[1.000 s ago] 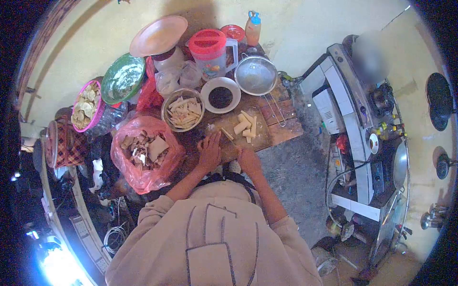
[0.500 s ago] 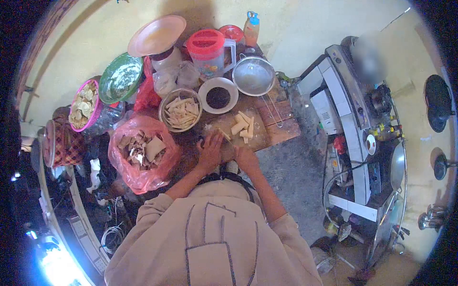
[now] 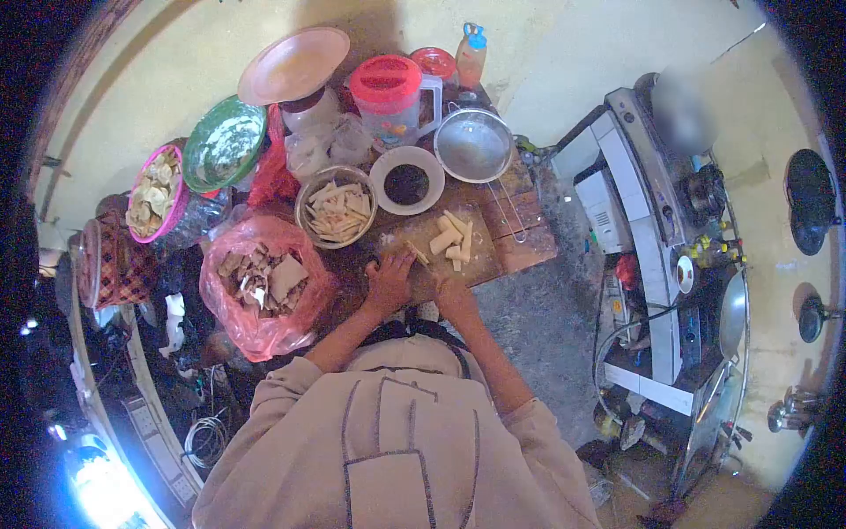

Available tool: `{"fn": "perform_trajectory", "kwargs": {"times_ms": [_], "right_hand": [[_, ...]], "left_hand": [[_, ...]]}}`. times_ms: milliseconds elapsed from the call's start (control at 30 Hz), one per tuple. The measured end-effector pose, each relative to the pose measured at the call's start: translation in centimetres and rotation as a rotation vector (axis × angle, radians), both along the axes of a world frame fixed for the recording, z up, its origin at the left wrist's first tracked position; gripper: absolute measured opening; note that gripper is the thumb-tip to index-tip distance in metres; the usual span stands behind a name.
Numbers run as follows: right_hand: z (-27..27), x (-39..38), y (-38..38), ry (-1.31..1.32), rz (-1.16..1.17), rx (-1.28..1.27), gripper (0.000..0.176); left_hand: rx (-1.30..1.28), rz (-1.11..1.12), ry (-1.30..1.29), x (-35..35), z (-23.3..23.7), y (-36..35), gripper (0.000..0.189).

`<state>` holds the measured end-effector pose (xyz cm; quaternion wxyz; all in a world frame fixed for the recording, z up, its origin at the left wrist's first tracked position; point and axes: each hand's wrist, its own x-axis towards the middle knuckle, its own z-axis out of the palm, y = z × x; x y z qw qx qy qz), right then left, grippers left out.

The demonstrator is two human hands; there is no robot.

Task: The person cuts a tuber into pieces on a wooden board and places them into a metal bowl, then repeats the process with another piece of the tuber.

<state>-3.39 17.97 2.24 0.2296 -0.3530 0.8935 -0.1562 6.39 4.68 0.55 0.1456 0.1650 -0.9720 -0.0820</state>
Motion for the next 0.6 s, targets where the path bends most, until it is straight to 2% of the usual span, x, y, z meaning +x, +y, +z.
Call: {"fn": "perform_trajectory", "kwargs": {"times_ms": [67,167,267,367,467,567,600], "right_hand": [[3.0,0.4,-0.6,0.035,0.035,-0.037,0.052],[-0.3,-0.6,0.0,0.09,0.189,-0.044,0.054],[2.2,-0.6,-0.8,0.034,0.153,-0.013,0.054],[1.1,-1.1,-1.2,-0.083,0.082,0.068,0.054],[0.5,-1.0,-1.4,-0.037,0.159,0.076,0.054],[2.7,-0.7,-1.4,-0.043,0.137,0.09,0.05],[1.6,-0.9,-1.2,-0.049,0.108,0.044,0.049]], "left_hand": [[-0.01,0.0,-0.008,0.0,0.0,-0.2,0.056],[0.06,-0.023,-0.012,-0.2,-0.6,-0.6,0.054],[0.028,-0.016,0.033,-0.4,-0.6,-0.8,0.052],[0.054,-0.008,0.065,-0.7,-0.3,-0.9,0.051],[0.149,-0.026,-0.003,-0.5,-0.9,-1.0,0.051],[0.126,-0.038,0.013,-0.6,-0.3,-1.1,0.051],[0.124,-0.04,0.021,-0.7,-0.3,-1.1,0.05]]}}
